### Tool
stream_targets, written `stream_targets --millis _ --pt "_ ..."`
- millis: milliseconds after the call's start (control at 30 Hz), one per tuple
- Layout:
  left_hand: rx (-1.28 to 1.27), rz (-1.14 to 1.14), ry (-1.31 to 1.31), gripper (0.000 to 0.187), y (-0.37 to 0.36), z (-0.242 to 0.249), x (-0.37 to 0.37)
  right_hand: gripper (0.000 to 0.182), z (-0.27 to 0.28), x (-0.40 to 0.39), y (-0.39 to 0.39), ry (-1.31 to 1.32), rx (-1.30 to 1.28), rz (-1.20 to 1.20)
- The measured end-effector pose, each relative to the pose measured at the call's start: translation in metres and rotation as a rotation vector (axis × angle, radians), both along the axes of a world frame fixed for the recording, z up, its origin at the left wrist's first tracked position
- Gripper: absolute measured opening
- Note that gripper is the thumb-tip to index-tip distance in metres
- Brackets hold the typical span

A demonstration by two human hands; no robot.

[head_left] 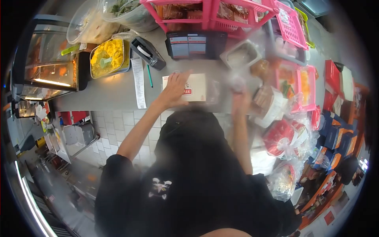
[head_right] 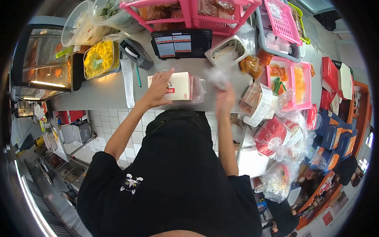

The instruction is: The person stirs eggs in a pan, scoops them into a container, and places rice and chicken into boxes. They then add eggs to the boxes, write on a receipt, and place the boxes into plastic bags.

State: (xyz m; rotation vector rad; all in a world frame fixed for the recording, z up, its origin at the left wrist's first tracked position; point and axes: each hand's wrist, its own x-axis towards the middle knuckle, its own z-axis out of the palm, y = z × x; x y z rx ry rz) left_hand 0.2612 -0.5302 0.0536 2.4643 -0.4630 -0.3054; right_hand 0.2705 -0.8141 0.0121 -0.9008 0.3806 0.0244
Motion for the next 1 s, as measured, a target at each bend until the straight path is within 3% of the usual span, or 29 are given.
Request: stream_targets --millis 100,133,233,300,400,433,467,500,533,567,600,633,667,733,767,800,833,867,933,1000 --pt "-0.176 -0.079 -0.111 0.12 0.025 -0.001 -0.001 0.057 -0.008 -0.028 0.063 0.244 0.302 0.45" --pt "-0.177 -0.067 -0.115 0.12 0.029 -0.002 -0.001 0.057 -0.005 -0.031 0.07 0.243 0.298 0.462" --pt "-0.028 -0.215 -0.149 0.113 0.021 -0.009 0.005 0.05 -0.01 -0.026 0.069 0.371 -0.705 0.467" --pt "-0.018 -0.243 -0.174 0.107 0.013 -0.011 0.007 0.041 -0.01 -0.022 0.054 0.259 -1.121 0.182" --pt "-0.066 -0.16 -0.303 0.092 0.026 -0.006 -0.001 0.035 -0.033 -0.005 0.048 0.102 -1.277 0.074" --pt "-0.222 0.116 -0.254 0.084 0.038 -0.014 -0.005 0.035 -0.05 -0.001 0.041 0.096 -1.279 0.079" --pt "-0.376 0.39 -0.206 0.077 0.049 -0.026 -0.007 0.034 -0.07 0.006 0.034 0.215 -1.123 0.317" --pt "-0.347 0.661 -0.05 0.07 0.058 -0.069 -0.008 0.034 -0.081 0.012 0.032 0.328 -0.954 0.545" --pt "-0.316 0.931 0.116 0.064 0.065 -0.114 -0.009 0.034 -0.08 0.015 0.034 0.319 -0.959 0.548" --pt "-0.321 0.942 0.113 0.064 0.071 -0.133 -0.006 0.033 -0.079 0.015 0.037 0.174 -1.048 0.511" --pt "-0.417 0.888 0.355 0.056 0.078 -0.139 -0.003 0.033 -0.074 0.015 0.044 0.024 -1.127 0.472" --pt "-0.508 0.822 0.6 0.048 0.083 -0.146 -0.004 0.033 -0.07 0.012 0.05 0.02 -1.125 0.482" --pt "-0.508 0.83 0.607 0.048 0.083 -0.153 -0.012 0.033 -0.064 0.003 0.052 0.022 -1.013 0.388" --pt "-0.698 0.887 0.35 0.032 0.08 -0.155 -0.013 0.033 -0.043 -0.009 0.07 0.02 -0.904 0.29" --pt "-0.7 0.885 0.353 0.032 0.073 -0.14 -0.017 0.033 -0.033 -0.019 0.085 -0.099 -0.844 0.161" --pt "-0.905 0.904 0.256 0.026 0.063 -0.109 -0.027 0.032 -0.029 -0.025 0.09 -0.215 -0.78 0.032" --pt "-1.107 0.916 0.158 0.023 0.054 -0.09 -0.038 0.031 -0.032 -0.033 0.085 -0.125 -0.759 0.036" --pt "-1.103 0.913 0.169 0.023 0.053 -0.089 -0.05 0.03 -0.035 -0.041 0.079 -0.035 -0.735 0.039" --pt "-0.725 0.942 0.195 0.02 0.058 -0.081 -0.065 0.025 -0.004 -0.04 0.066 0.32 -0.703 0.279" --pt "-0.806 0.929 0.22 0.019 0.059 -0.041 -0.065 0.022 0.026 -0.033 0.065 0.237 -0.704 0.265"
